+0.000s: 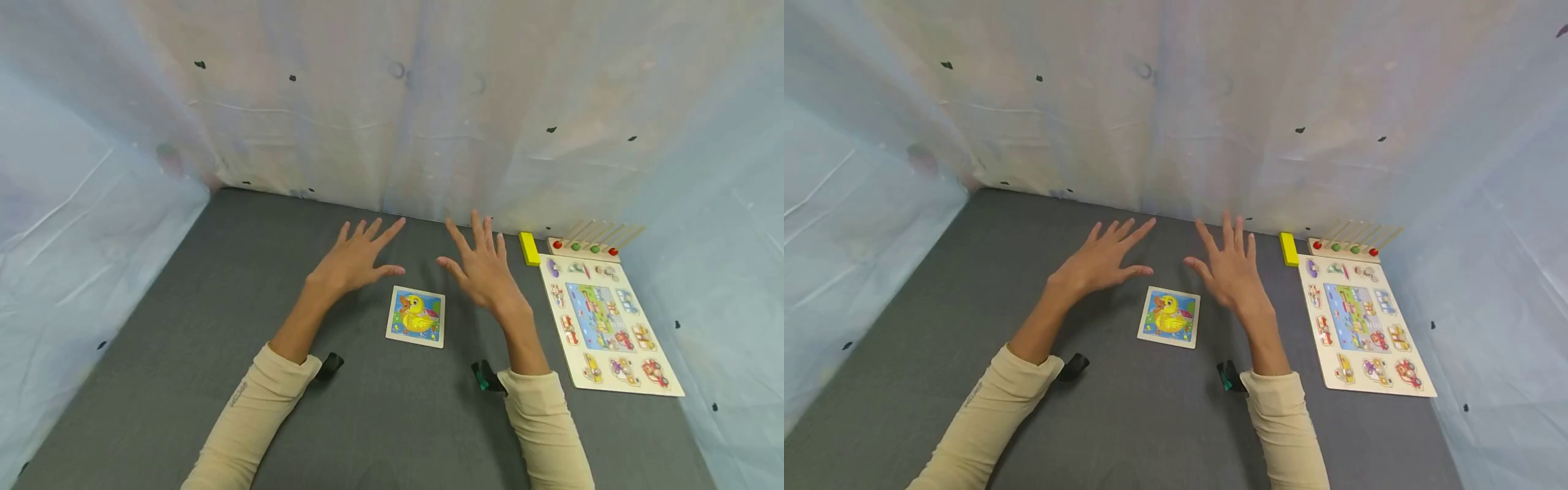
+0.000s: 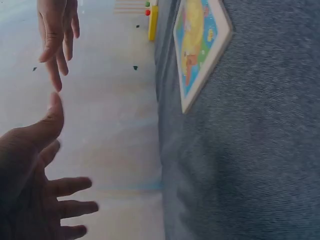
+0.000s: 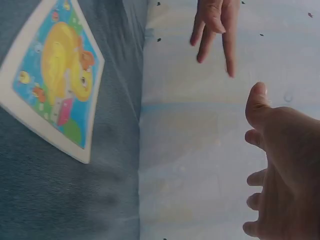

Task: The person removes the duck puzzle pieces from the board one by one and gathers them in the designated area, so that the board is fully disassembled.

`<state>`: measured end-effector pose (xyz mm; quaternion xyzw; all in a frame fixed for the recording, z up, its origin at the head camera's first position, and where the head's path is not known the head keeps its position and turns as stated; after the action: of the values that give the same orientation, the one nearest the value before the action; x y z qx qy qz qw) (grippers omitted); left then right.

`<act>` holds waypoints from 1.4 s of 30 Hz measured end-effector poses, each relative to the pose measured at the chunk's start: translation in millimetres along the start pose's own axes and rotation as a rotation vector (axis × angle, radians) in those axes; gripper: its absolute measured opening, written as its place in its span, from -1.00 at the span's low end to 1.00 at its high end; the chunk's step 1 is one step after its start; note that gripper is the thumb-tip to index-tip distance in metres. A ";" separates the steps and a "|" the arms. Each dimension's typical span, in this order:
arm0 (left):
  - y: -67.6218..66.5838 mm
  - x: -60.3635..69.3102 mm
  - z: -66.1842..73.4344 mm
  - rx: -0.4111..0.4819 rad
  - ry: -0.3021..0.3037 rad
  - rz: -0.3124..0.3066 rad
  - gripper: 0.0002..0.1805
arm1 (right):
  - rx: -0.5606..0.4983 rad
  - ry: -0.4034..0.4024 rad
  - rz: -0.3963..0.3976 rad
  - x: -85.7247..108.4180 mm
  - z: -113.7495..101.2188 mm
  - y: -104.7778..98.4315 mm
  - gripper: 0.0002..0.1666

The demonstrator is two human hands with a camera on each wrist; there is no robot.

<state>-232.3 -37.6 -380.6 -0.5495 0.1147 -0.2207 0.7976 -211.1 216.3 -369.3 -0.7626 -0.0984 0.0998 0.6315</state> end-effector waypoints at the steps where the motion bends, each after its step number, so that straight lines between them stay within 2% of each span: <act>1: 2.1 0.0 -0.4 -0.001 0.002 -0.022 0.02 | -0.013 0.000 -0.011 1.0 0.1 2.2 -0.09; 6: 15.9 -0.5 -1.5 -0.007 -0.005 -0.134 -0.10 | -0.096 -0.031 -0.112 5.0 -1.4 14.5 -0.14; 10: 27.6 0.1 -1.7 -0.015 0.000 -0.204 -0.19 | -0.108 -0.094 -0.183 6.9 -7.1 27.4 -0.23; 17: 45.3 1.8 0.1 -0.035 0.038 -0.266 -0.17 | -0.104 -0.206 -0.171 6.5 -21.4 52.1 -0.44; 21: 52.0 1.6 4.1 -0.023 0.037 -0.302 -0.09 | -0.124 -0.267 -0.172 4.2 -26.0 64.6 -0.53; 30: 57.5 2.2 8.4 0.009 0.016 -0.320 0.03 | -0.112 -0.266 -0.186 -4.8 -37.3 76.1 -0.64; 34: 61.1 1.3 10.8 -0.018 0.015 -0.331 0.03 | -0.106 -0.274 -0.174 -6.6 -40.7 77.5 -0.69; 42: 65.7 -4.9 16.5 -0.079 -0.025 -0.327 0.06 | -0.083 -0.257 -0.154 -10.4 -42.8 78.2 -0.70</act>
<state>-214.7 -1.9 -435.7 -0.5944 0.0223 -0.3358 0.7304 -207.4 158.6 -438.0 -0.7591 -0.2406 0.1439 0.5875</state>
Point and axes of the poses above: each hand's wrist, its own x-axis away from the middle knuckle, its own y-axis out of the palm, z = x × y, the point moved 2 cm from there along -x, towards the middle knuckle, and after that the axes turned 3 degrees about x, right-handed, at the moved point
